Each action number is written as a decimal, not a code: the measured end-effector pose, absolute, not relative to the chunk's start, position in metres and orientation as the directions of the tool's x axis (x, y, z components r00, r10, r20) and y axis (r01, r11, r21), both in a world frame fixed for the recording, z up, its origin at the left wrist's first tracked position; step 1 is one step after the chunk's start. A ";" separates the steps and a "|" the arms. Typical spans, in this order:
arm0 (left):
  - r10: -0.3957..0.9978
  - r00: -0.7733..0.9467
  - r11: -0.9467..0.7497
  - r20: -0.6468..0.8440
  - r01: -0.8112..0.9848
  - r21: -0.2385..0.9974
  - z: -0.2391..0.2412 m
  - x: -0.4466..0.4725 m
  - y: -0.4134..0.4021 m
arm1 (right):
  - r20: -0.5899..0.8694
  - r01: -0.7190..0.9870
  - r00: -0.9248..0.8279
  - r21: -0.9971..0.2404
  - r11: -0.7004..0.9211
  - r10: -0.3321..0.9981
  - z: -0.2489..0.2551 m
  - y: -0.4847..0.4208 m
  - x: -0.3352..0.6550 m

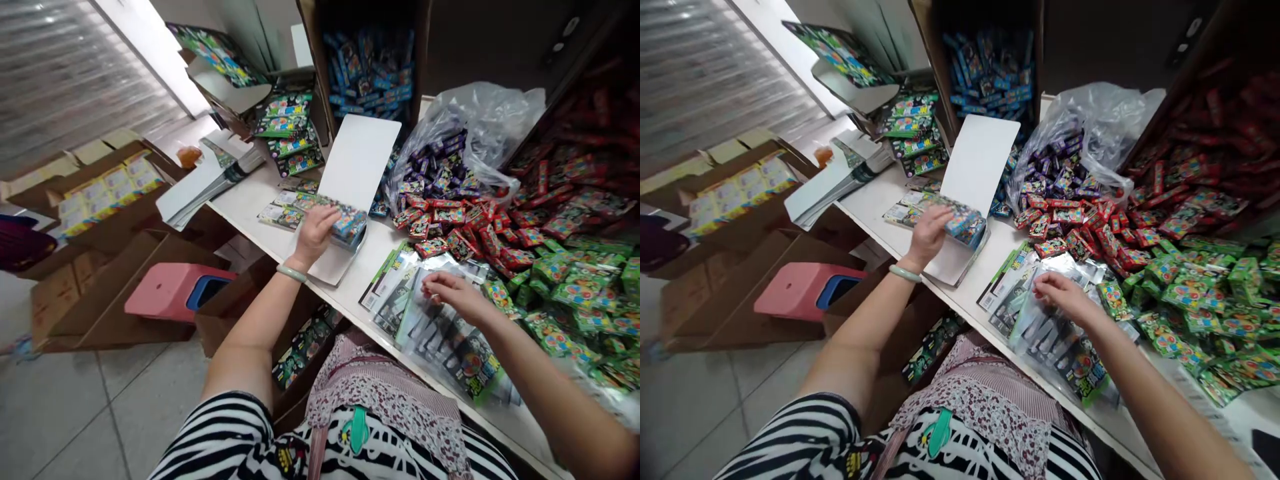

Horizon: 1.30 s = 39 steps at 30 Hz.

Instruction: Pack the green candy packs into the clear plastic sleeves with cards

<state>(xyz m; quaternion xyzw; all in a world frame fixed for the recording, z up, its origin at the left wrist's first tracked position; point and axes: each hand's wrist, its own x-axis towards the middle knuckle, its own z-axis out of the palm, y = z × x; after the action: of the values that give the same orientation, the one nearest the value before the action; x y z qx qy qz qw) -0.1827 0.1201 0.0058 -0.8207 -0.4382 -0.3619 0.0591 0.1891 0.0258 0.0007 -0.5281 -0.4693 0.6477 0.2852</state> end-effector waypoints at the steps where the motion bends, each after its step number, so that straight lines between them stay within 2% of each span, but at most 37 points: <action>1: 0.699 0.383 -0.600 0.605 0.774 0.204 -0.006 -0.184 0.124 | -0.394 0.145 -0.317 -0.919 -0.366 0.863 -0.003 0.029 0.178; 4: 0.779 0.410 -0.559 0.475 0.798 0.227 -0.036 -0.188 0.124 | -0.251 0.288 -0.406 -0.948 -0.137 0.879 -0.008 0.044 0.146; 7: 0.803 0.420 -0.559 0.424 0.778 0.288 -0.041 -0.195 0.114 | -0.135 0.447 -0.435 -0.891 0.083 0.890 -0.003 0.073 0.123; 10: 0.777 0.352 -0.569 0.522 0.747 0.345 -0.027 -0.184 0.101 | -0.054 0.555 -0.416 -0.806 0.206 0.908 0.018 0.122 0.115; 12: 0.759 0.232 -0.580 0.608 0.666 0.469 -0.016 -0.156 0.094 | 0.018 0.636 -0.397 -0.716 0.289 0.918 0.038 0.168 0.120; 14: 0.809 0.178 -0.569 0.560 0.477 0.670 -0.012 -0.111 0.095 | 0.093 0.723 -0.367 -0.597 0.347 0.926 0.061 0.219 0.130; 16: 0.836 0.208 -0.546 0.508 0.415 0.728 -0.015 -0.060 0.110 | 0.177 0.826 -0.344 -0.410 0.387 0.922 0.079 0.270 0.140; 18: 0.897 0.042 -0.426 0.440 0.343 0.837 -0.024 -0.016 0.141 | 0.226 0.881 -0.331 -0.274 0.386 0.916 0.091 0.317 0.148; 21: 0.920 -0.280 -0.191 0.275 0.295 0.936 -0.041 0.019 0.200 | 0.260 0.912 -0.401 0.026 0.409 0.878 0.096 0.369 0.150; 23: 0.915 -0.368 -0.073 0.167 0.255 0.964 -0.051 0.023 0.232 | 0.228 0.871 -0.487 0.197 0.450 0.843 0.092 0.392 0.147; 24: 0.917 -0.377 -0.042 0.133 0.240 0.970 -0.056 0.022 0.243 | 0.199 0.849 -0.519 0.235 0.474 0.831 0.090 0.401 0.146; 27: 0.925 -0.367 -0.019 0.101 0.222 0.975 -0.066 0.019 0.259 | 0.124 0.825 -0.549 0.241 0.512 0.826 0.085 0.418 0.152; 30: 0.929 -0.349 -0.034 0.121 0.246 0.969 -0.068 0.024 0.264 | 0.108 0.852 -0.519 0.148 0.503 0.848 0.086 0.424 0.177; 35: 0.966 -0.128 -0.148 0.226 0.444 0.884 -0.059 0.038 0.276 | 0.117 0.911 -0.412 0.086 0.404 0.904 0.093 0.420 0.226; 39: 0.988 -0.061 -0.090 0.139 0.500 0.861 -0.055 0.037 0.282 | 0.094 0.924 -0.380 0.079 0.373 0.920 0.086 0.414 0.223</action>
<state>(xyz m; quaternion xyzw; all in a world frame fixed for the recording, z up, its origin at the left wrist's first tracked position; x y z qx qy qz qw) 0.0373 0.2819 -0.0554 -0.6160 -0.6042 -0.4069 -0.3001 0.2233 0.4144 0.0861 -0.5566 -0.8285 -0.0591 0.0172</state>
